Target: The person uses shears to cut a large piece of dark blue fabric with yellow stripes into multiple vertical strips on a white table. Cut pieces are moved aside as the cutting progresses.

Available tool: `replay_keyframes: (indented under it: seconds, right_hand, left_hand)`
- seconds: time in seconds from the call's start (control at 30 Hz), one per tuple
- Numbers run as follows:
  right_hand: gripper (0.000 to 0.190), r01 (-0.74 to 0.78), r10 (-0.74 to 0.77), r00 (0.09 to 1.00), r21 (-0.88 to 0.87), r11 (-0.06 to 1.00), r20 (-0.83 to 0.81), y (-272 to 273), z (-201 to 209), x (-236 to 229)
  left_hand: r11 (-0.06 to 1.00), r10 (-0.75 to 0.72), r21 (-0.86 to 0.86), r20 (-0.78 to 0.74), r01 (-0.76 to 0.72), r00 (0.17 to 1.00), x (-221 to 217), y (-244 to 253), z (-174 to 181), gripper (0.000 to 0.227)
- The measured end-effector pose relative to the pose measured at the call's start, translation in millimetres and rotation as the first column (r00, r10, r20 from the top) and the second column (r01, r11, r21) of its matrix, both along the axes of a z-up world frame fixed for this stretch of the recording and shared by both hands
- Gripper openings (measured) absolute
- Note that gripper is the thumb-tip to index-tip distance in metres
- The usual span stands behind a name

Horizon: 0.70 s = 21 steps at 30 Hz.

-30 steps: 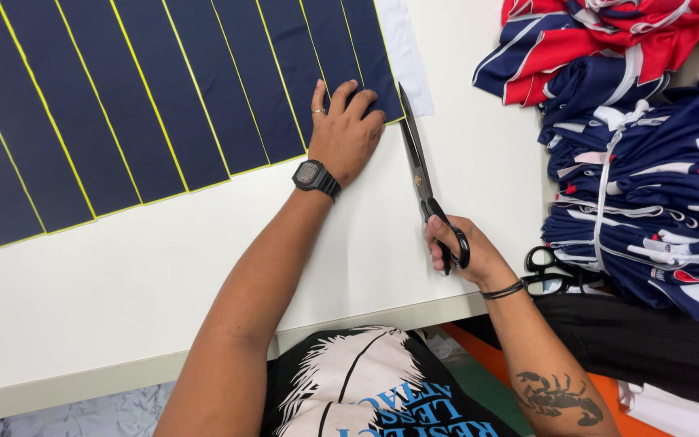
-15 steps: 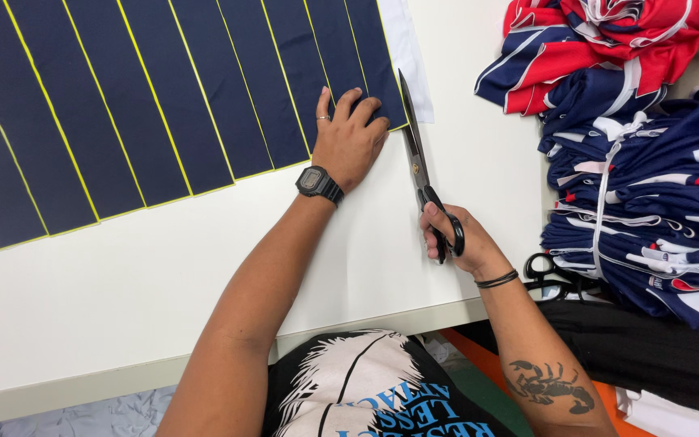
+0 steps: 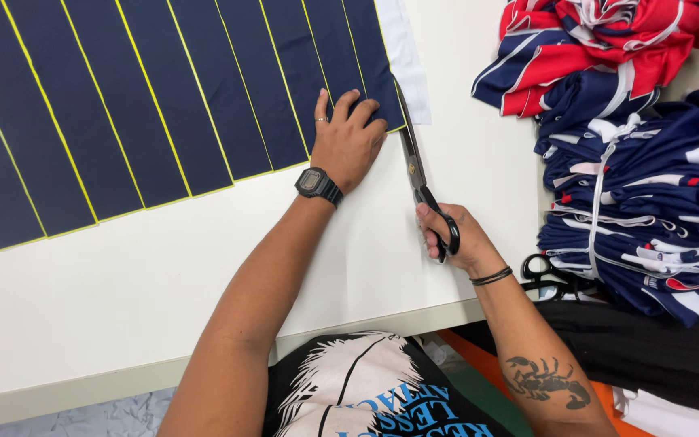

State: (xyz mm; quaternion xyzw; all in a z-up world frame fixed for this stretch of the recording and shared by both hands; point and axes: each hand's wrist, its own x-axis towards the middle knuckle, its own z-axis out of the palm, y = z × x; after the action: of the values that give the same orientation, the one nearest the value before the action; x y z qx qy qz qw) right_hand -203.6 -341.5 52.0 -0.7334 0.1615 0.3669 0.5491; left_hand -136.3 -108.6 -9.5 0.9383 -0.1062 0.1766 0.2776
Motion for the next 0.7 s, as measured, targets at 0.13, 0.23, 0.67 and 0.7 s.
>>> replay_keyframes:
  seconds: [0.13,0.23,0.67,0.7]
  right_hand:
    - [0.057,-0.020,0.022,1.000,0.123,0.992,-0.011,0,-3,6]
    - [0.059,-0.034,0.034,0.999,0.095,0.995,0.003,4,-8,19]
    - [0.049,0.041,-0.041,0.999,0.073,0.996,0.006,14,-12,36]
    - [0.047,0.035,-0.036,0.999,0.062,0.997,0.013,15,-12,35]
  left_hand:
    - [1.000,-0.012,0.003,-0.002,0.012,1.000,-2,1,1,0.013]
    - [1.000,0.000,-0.001,0.004,0.000,1.000,-1,0,2,0.011]
    - [1.000,-0.002,0.009,-0.004,0.002,1.000,-2,1,0,0.013]
    - [1.000,0.002,0.004,-0.003,-0.002,1.000,-2,1,0,0.012]
